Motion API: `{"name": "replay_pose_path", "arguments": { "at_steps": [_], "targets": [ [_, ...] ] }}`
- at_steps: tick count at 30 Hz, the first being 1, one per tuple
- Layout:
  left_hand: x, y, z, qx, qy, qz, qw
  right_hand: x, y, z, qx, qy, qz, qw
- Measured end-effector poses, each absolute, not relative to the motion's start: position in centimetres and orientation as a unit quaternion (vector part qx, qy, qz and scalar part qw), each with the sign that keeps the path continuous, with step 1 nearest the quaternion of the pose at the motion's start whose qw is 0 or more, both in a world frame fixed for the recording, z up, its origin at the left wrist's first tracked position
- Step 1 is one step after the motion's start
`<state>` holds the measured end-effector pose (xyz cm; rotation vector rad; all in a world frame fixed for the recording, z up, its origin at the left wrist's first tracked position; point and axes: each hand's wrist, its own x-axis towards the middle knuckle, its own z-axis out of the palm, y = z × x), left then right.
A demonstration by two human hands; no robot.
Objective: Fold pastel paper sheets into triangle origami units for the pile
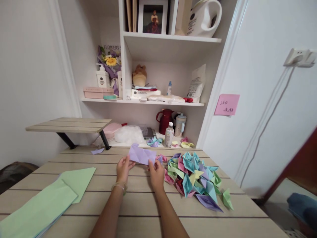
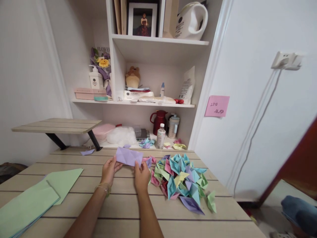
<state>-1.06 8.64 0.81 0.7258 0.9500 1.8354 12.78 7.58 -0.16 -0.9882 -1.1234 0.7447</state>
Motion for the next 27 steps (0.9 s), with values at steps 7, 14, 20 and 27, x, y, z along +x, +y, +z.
{"name": "replay_pose_path", "arguments": {
  "at_steps": [7,14,20,27],
  "targets": [
    [0.0,8.2,1.1,0.32,0.382,0.684,0.533,12.3,7.3,0.0,-0.35,-0.464,0.455,0.675],
    [-0.7,8.8,0.7,0.246,0.36,0.749,0.499,13.3,6.5,0.6,-0.344,-0.65,0.354,0.578],
    [-0.6,8.7,0.5,0.27,0.355,0.732,0.515,13.4,6.4,0.4,-0.367,-0.692,0.292,0.549],
    [-0.1,8.4,0.9,0.289,0.346,0.716,0.533,13.5,7.1,0.1,-0.361,-0.696,0.258,0.564]
  ]
}}
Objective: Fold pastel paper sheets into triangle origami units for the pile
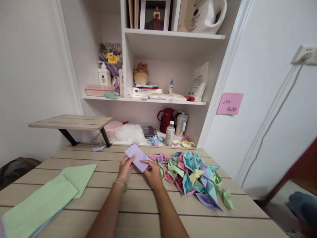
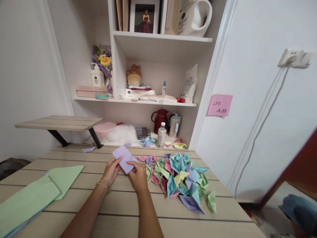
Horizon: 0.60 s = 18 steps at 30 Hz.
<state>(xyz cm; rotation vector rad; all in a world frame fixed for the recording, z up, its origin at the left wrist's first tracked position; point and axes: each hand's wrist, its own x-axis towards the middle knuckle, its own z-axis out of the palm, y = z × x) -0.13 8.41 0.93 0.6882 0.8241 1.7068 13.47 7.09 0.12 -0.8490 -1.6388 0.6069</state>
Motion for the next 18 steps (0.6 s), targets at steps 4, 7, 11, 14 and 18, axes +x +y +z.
{"name": "replay_pose_path", "arguments": {
  "at_steps": [4,7,11,14,18],
  "targets": [
    [0.1,8.4,0.8,0.326,0.328,0.677,0.572,13.4,7.4,-0.1,-0.384,-0.668,0.262,0.581],
    [0.2,8.6,0.4,0.329,0.336,0.672,0.572,13.4,7.5,-0.1,-0.382,-0.657,0.279,0.587],
    [0.1,8.5,0.3,0.315,0.333,0.683,0.568,13.5,7.8,-0.2,-0.381,-0.613,0.309,0.619],
    [0.3,8.1,0.6,0.331,0.323,0.646,0.607,13.4,8.0,-0.4,-0.397,-0.542,0.373,0.64],
    [0.5,8.0,0.4,0.379,0.341,0.609,0.607,13.3,8.3,-0.5,-0.358,-0.46,0.446,0.68]
  ]
}}
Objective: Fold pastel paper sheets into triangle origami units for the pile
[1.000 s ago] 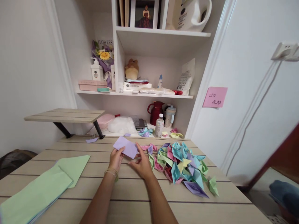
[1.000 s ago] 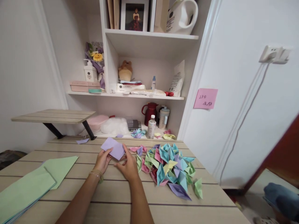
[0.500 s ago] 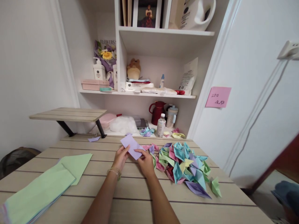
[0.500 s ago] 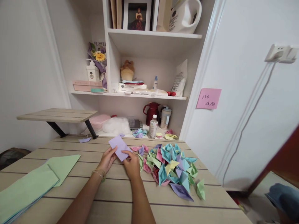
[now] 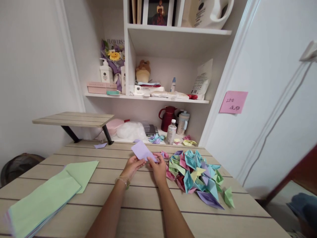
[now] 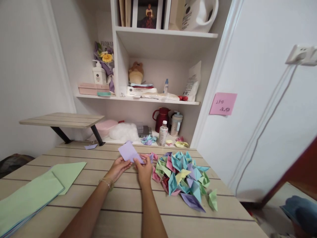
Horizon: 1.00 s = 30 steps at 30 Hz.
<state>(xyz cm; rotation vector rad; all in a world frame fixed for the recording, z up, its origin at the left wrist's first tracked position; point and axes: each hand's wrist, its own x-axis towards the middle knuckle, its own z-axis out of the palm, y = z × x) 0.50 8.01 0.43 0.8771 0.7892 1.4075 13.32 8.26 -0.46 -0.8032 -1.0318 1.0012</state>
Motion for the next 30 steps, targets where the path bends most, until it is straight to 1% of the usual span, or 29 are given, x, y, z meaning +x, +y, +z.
{"name": "replay_pose_path", "arguments": {
  "at_steps": [5,10,15,18,20,23,26,28,30],
  "targets": [
    [0.2,8.5,0.0,0.385,0.404,0.616,0.556,13.1,8.7,-0.8,-0.323,-0.433,0.524,0.659],
    [0.0,8.4,0.3,0.38,0.402,0.631,0.544,13.0,8.7,-1.0,-0.342,-0.415,0.533,0.653],
    [-0.1,8.5,0.4,0.362,0.404,0.668,0.509,12.6,8.4,-0.9,-0.309,-0.407,0.583,0.631],
    [-0.1,8.6,0.2,0.407,0.427,0.655,0.473,12.6,8.5,-1.0,-0.321,-0.405,0.562,0.646],
    [0.0,8.6,0.2,0.435,0.427,0.637,0.471,12.6,8.5,-1.1,-0.334,-0.412,0.547,0.648],
    [0.1,8.3,0.4,0.425,0.387,0.636,0.514,12.5,8.3,-1.1,-0.35,-0.444,0.529,0.633],
    [0.1,8.1,0.8,0.382,0.325,0.667,0.551,12.4,8.1,-1.1,-0.362,-0.472,0.501,0.628],
    [0.0,8.1,0.9,0.358,0.293,0.684,0.564,12.4,7.9,-1.1,-0.371,-0.487,0.477,0.631],
    [-0.2,8.3,0.8,0.347,0.294,0.692,0.561,12.4,7.7,-1.0,-0.372,-0.506,0.456,0.631]
  ]
}}
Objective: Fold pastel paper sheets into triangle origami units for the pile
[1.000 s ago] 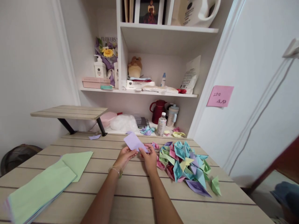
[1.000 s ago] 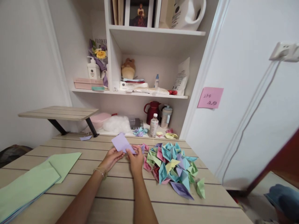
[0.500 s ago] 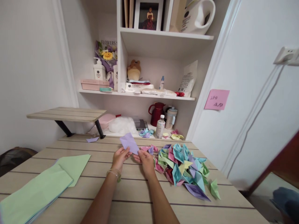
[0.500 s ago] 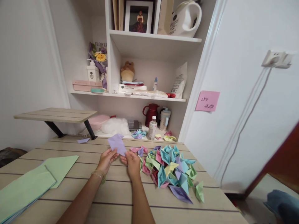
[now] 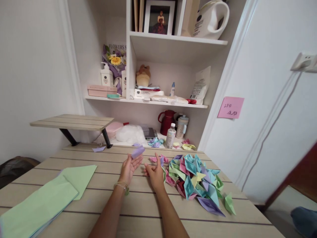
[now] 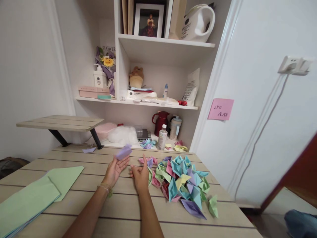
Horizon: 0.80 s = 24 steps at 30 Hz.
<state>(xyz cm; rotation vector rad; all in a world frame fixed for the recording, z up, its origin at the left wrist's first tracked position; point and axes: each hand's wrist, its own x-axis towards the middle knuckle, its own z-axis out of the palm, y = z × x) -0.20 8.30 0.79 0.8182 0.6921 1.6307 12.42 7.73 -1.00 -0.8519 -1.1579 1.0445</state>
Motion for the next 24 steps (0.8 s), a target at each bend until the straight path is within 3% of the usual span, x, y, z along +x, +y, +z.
{"name": "replay_pose_path", "arguments": {
  "at_steps": [5,9,14,20,24],
  "targets": [
    [-0.5,9.0,0.2,0.35,0.384,0.696,0.496,12.7,7.5,-0.8,-0.381,-0.595,0.38,0.598],
    [-0.5,9.0,0.2,0.362,0.39,0.678,0.506,13.0,7.4,-0.6,-0.365,-0.677,0.305,0.562],
    [-0.4,8.9,0.2,0.39,0.386,0.655,0.519,13.4,7.3,-0.1,-0.355,-0.66,0.272,0.604],
    [-0.4,8.9,0.2,0.438,0.407,0.647,0.473,13.1,7.0,0.2,-0.338,-0.692,0.258,0.583],
    [-0.4,8.6,0.4,0.4,0.394,0.658,0.502,12.9,7.3,-0.1,-0.364,-0.661,0.275,0.595]
  ]
}}
